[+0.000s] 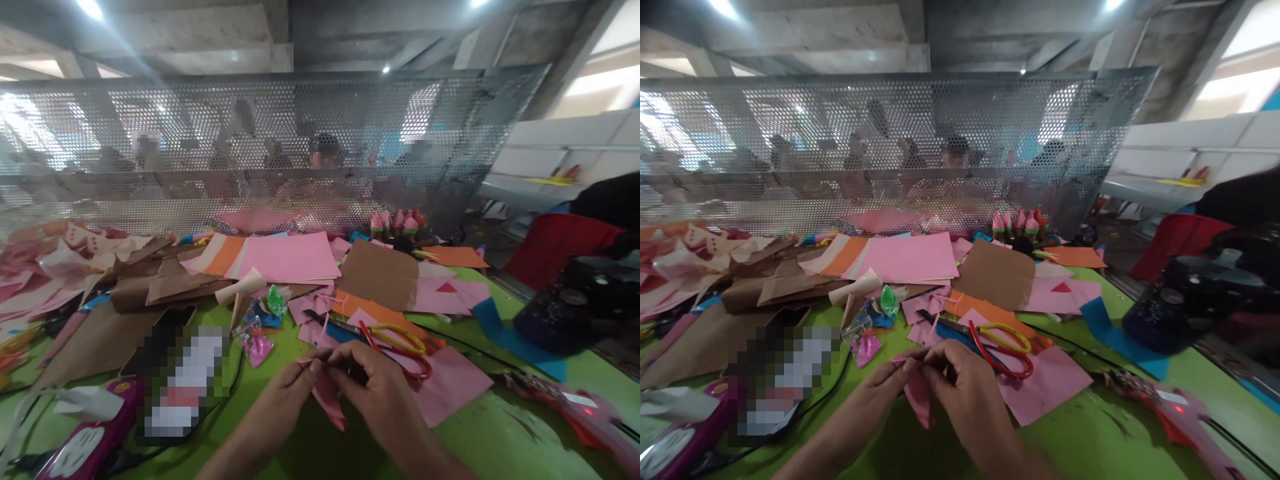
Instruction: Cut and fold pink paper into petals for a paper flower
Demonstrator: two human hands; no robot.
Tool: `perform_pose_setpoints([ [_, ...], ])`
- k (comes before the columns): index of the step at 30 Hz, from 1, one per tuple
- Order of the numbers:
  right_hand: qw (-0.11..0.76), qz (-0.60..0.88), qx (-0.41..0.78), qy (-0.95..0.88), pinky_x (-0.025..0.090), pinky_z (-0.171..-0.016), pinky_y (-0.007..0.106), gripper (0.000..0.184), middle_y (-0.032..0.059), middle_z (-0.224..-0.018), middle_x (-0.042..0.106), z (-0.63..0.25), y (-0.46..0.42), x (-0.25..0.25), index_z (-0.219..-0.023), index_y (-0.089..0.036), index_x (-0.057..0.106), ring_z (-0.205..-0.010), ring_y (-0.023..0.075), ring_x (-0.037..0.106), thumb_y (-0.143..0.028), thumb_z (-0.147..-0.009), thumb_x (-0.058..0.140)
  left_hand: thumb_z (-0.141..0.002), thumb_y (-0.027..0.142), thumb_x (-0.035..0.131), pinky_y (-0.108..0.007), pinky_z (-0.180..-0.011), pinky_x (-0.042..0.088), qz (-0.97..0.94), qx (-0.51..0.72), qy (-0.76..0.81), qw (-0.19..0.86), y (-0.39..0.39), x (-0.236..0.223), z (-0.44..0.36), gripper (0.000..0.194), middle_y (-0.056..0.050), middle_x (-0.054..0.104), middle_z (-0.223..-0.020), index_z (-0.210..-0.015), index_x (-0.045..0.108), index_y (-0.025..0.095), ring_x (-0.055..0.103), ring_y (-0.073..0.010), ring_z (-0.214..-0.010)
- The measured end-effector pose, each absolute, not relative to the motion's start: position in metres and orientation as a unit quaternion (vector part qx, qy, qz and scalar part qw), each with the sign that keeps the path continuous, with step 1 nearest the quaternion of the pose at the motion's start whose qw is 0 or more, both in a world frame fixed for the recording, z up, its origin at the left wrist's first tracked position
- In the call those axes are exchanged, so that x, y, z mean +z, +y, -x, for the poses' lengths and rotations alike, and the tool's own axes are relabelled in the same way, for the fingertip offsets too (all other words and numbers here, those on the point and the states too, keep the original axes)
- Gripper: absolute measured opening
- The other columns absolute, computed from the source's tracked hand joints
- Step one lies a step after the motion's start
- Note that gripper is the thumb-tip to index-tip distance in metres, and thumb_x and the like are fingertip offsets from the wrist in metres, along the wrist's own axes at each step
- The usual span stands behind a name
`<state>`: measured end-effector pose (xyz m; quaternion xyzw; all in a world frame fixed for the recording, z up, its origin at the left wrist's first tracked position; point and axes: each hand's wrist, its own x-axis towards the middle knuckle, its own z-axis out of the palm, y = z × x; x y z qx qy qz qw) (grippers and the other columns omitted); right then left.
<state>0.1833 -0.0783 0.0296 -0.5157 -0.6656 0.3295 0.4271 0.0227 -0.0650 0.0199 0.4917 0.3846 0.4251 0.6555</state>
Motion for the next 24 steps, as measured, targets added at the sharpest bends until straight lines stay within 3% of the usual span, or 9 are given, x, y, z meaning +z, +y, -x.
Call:
perform_pose_setpoints([
  [2, 0.429, 0.519, 0.332, -0.66, 0.042, -0.059, 0.025, 0.002, -0.0016, -0.073, 0.062, -0.184, -0.078, 0.031, -0.082, -0.022, 0.06, -0.066, 0.0153, 0.055, -0.021, -0.083, 0.061, -0.083, 0.044, 0.062, -0.039, -0.108, 0.033, -0.496, 0.428, 0.371, 0.658, -0.065, 0.021, -0.02, 0.034, -0.004, 0.066, -0.124, -0.111, 0.07, 0.026, 0.049, -0.0265, -0.125],
  [5, 0.444, 0.53, 0.352, -0.631, 0.039, -0.054, 0.023, 0.014, -0.0027, -0.07, 0.057, -0.188, -0.076, 0.031, -0.084, -0.021, 0.058, -0.063, 0.014, 0.05, -0.026, -0.078, 0.069, -0.089, 0.04, 0.054, -0.04, -0.109, 0.033, -0.494, 0.443, 0.335, 0.669, -0.065, 0.022, -0.016, 0.035, -0.005, 0.062, -0.13, -0.119, 0.065, 0.026, 0.046, -0.0263, -0.128],
  [10, 0.469, 0.432, 0.539, -0.55, 0.044, -0.061, 0.026, 0.028, 0.0013, -0.08, 0.06, -0.187, -0.074, 0.028, -0.09, -0.018, 0.061, -0.071, 0.0156, 0.055, -0.04, -0.076, 0.072, -0.091, 0.035, 0.054, -0.04, -0.111, 0.03, -0.482, 0.448, 0.312, 0.685, -0.066, 0.016, -0.013, 0.035, -0.006, 0.058, -0.134, -0.123, 0.062, 0.026, 0.045, -0.025, -0.129],
  [13, 0.479, 0.4, 0.59, -0.513, 0.045, -0.064, 0.027, 0.029, 0.0019, -0.08, 0.061, -0.183, -0.073, 0.025, -0.085, -0.017, 0.062, -0.075, 0.0167, 0.058, -0.042, -0.075, 0.073, -0.091, 0.035, 0.054, -0.04, -0.112, 0.029, -0.484, 0.43, 0.319, 0.692, -0.067, 0.014, -0.013, 0.033, -0.005, 0.058, -0.134, -0.122, 0.063, 0.027, 0.044, -0.024, -0.13],
  [16, 0.483, 0.428, 0.565, -0.514, 0.04, -0.059, 0.024, 0.029, -0.0015, -0.071, 0.058, -0.183, -0.072, 0.023, -0.074, -0.017, 0.06, -0.066, 0.0133, 0.053, -0.042, -0.074, 0.074, -0.091, 0.036, 0.054, -0.038, -0.111, 0.03, -0.484, 0.417, 0.324, 0.697, -0.068, 0.016, -0.014, 0.031, -0.004, 0.06, -0.131, -0.119, 0.065, 0.028, 0.046, -0.0221, -0.127],
  [19, 0.483, 0.447, 0.535, -0.531, 0.036, -0.057, 0.023, 0.031, -0.0037, -0.065, 0.053, -0.186, -0.072, 0.024, -0.068, -0.017, 0.057, -0.061, 0.0115, 0.047, -0.043, -0.075, 0.073, -0.088, 0.037, 0.058, -0.034, -0.103, 0.037, -0.485, 0.421, 0.336, 0.689, -0.065, 0.019, -0.014, 0.027, -0.004, 0.065, -0.121, -0.111, 0.068, 0.027, 0.052, -0.0215, -0.119],
  [24, 0.481, 0.45, 0.52, -0.543, 0.035, -0.056, 0.023, 0.029, -0.0045, -0.064, 0.049, -0.191, -0.071, 0.027, -0.07, -0.017, 0.056, -0.06, 0.011, 0.044, -0.042, -0.079, 0.069, -0.078, 0.036, 0.07, -0.023, -0.074, 0.045, -0.495, 0.489, 0.379, 0.609, -0.054, 0.019, -0.01, 0.018, 0.0, 0.067, -0.082, -0.086, 0.069, 0.02, 0.059, -0.0147, -0.08],
])
